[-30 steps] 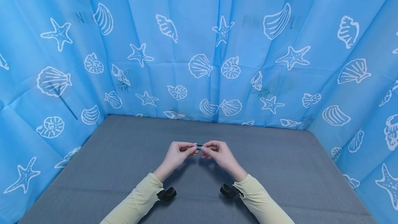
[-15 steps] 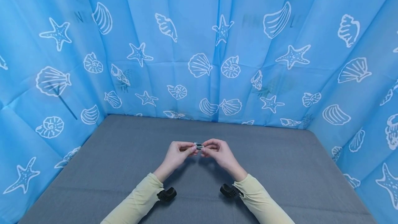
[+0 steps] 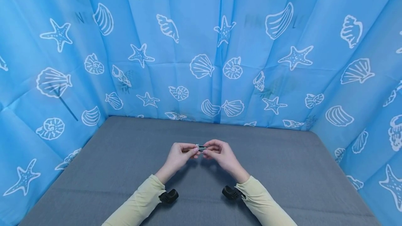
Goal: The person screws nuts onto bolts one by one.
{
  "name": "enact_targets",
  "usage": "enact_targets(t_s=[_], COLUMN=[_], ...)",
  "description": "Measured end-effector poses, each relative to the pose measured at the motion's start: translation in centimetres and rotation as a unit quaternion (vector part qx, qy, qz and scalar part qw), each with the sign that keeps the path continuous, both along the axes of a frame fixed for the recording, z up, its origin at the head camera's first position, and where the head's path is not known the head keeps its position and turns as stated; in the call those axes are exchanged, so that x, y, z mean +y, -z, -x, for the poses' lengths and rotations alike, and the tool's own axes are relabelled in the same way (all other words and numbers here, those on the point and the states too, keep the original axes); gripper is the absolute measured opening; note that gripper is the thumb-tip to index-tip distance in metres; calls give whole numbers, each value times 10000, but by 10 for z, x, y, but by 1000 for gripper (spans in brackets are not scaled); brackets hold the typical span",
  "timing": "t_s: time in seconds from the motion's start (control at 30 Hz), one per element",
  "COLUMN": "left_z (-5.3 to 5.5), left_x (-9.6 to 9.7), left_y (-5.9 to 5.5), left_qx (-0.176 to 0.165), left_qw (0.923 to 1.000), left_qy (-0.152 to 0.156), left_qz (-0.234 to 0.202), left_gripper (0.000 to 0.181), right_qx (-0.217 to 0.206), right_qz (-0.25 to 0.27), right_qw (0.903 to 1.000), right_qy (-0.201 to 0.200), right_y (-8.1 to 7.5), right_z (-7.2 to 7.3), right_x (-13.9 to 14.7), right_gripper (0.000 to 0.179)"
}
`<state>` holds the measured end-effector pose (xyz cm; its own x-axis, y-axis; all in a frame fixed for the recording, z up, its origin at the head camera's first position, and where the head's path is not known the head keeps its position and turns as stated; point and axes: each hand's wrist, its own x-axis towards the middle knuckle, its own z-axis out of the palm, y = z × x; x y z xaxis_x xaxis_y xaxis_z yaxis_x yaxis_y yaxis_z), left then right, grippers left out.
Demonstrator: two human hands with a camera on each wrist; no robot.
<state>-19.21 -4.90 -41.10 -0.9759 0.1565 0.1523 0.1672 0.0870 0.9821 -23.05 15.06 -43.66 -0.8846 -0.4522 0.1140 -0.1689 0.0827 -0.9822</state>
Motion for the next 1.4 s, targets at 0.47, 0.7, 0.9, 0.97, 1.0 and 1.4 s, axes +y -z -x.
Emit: enact_targets(t_s=[0.47, 0.7, 0.9, 0.97, 1.0, 1.4], left_z=[21, 19, 18, 16, 14, -3], left_x=[0, 1, 2, 2, 2, 2], left_y=[32, 30, 30, 28, 25, -2], left_qx=[-29, -149, -204, -175, -153, -97], left_qw=[10000, 9995, 9994, 9995, 9995, 9999], left_qy=[6, -118, -57, -40, -39, -63], left_qz=[54, -238, -279, -270, -262, -127], left_gripper=[19, 20, 22, 21, 20, 18], right_qx=[-133, -266, -192, -207, -231, 38], right_qz=[-427, 100, -135, -309, -377, -318], right_qw=[9985, 9996, 9995, 9990, 9987, 9993], right_qy=[303, 52, 208, 248, 260, 212], right_y=[-3, -2, -3, -3, -3, -3], right_z=[-1, -1, -1, -2, -2, -1], right_x=[-4, -2, -2, -3, -3, -1], right_gripper=[39, 33, 32, 34, 34, 29])
